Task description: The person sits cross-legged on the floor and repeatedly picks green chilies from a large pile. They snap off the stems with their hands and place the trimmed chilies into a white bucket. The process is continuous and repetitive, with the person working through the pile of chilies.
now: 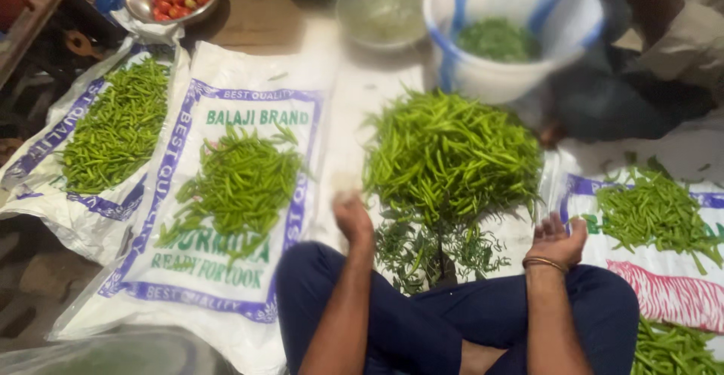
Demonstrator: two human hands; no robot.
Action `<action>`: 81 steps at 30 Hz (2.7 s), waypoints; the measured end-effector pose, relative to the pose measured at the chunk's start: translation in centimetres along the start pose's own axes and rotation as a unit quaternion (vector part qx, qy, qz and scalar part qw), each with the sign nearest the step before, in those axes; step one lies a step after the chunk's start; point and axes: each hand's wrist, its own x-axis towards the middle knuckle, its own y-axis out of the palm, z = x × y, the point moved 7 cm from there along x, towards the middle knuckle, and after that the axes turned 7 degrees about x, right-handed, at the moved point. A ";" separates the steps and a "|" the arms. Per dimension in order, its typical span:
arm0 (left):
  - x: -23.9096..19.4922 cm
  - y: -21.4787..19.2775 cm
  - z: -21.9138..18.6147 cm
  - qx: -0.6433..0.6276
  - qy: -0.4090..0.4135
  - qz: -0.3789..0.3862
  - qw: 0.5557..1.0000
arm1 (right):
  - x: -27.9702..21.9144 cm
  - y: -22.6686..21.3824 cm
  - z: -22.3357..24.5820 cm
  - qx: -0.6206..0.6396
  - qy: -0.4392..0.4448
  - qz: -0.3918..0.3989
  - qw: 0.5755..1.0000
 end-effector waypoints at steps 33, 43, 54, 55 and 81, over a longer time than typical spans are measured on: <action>-10.3 6.8 -0.3 0.020 -0.057 0.452 0.890 | -12.2 4.8 -10.0 -0.527 0.021 0.475 0.705; -6.8 3.0 -0.8 0.326 0.087 0.193 0.921 | -12.5 6.7 -2.6 0.038 0.196 0.513 0.835; -6.6 7.0 -10.0 0.226 0.257 0.205 0.917 | -6.1 3.1 -7.6 -0.138 0.215 0.330 0.909; -6.7 8.0 -10.5 0.261 0.295 0.237 0.888 | -5.7 3.3 -7.7 -0.144 0.207 0.329 0.910; -6.6 7.5 -9.2 0.269 0.279 0.259 0.885 | -7.1 1.6 -10.2 -0.408 0.095 0.322 0.849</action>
